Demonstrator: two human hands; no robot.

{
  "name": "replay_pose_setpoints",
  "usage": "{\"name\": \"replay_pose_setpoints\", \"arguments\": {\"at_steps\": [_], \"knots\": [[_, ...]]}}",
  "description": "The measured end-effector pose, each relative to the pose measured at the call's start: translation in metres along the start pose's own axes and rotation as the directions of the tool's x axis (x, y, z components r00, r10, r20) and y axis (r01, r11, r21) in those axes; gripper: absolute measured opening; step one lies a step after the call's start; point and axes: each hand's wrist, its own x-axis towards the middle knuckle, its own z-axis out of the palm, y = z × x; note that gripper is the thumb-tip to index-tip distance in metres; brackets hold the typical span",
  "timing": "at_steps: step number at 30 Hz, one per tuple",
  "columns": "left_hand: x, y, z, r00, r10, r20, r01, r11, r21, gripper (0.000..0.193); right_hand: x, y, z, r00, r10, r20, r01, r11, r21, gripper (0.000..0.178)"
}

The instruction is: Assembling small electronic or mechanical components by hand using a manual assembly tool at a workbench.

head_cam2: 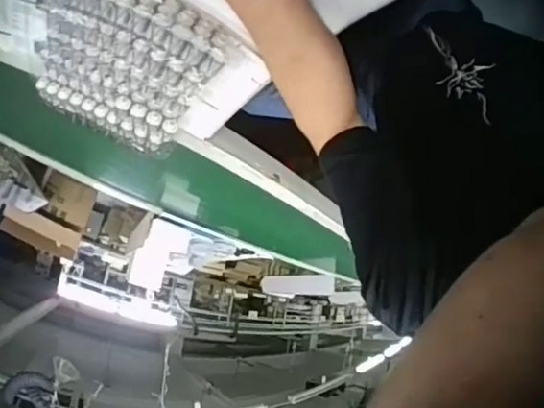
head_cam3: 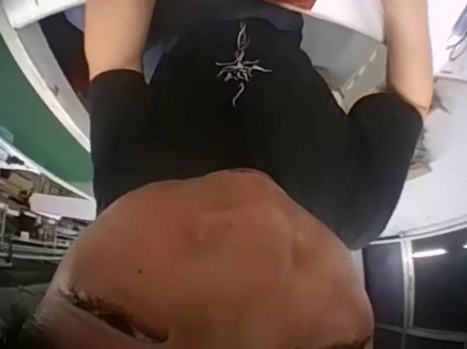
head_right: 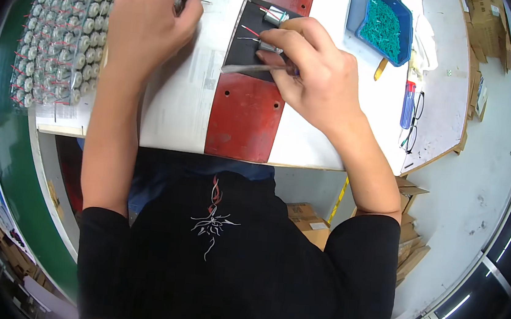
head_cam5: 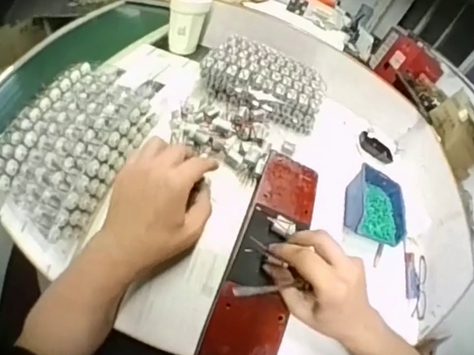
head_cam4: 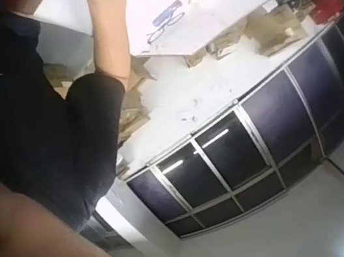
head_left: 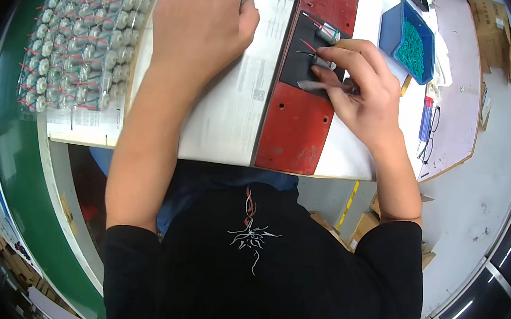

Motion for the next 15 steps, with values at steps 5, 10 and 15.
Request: {"name": "replay_pose_setpoints", "arguments": {"at_steps": [5,10,15], "knots": [[-0.012,-0.015,0.013,0.995,-0.016,0.094,0.003,0.991,0.137,0.030,0.007,0.001,0.011,0.991,0.069,-0.112,-0.083,0.988,-0.129,0.032],[-0.008,-0.016,0.009,0.991,0.015,0.134,-0.032,0.991,0.127,0.023,0.022,0.026,-0.046,0.959,0.202,-0.199,-0.224,0.969,-0.099,0.025],[-0.003,-0.006,0.008,0.998,0.027,0.057,-0.021,0.994,-0.106,0.021,0.000,0.090,-0.074,0.781,0.608,-0.142,-0.621,0.735,-0.272,0.022]]}}
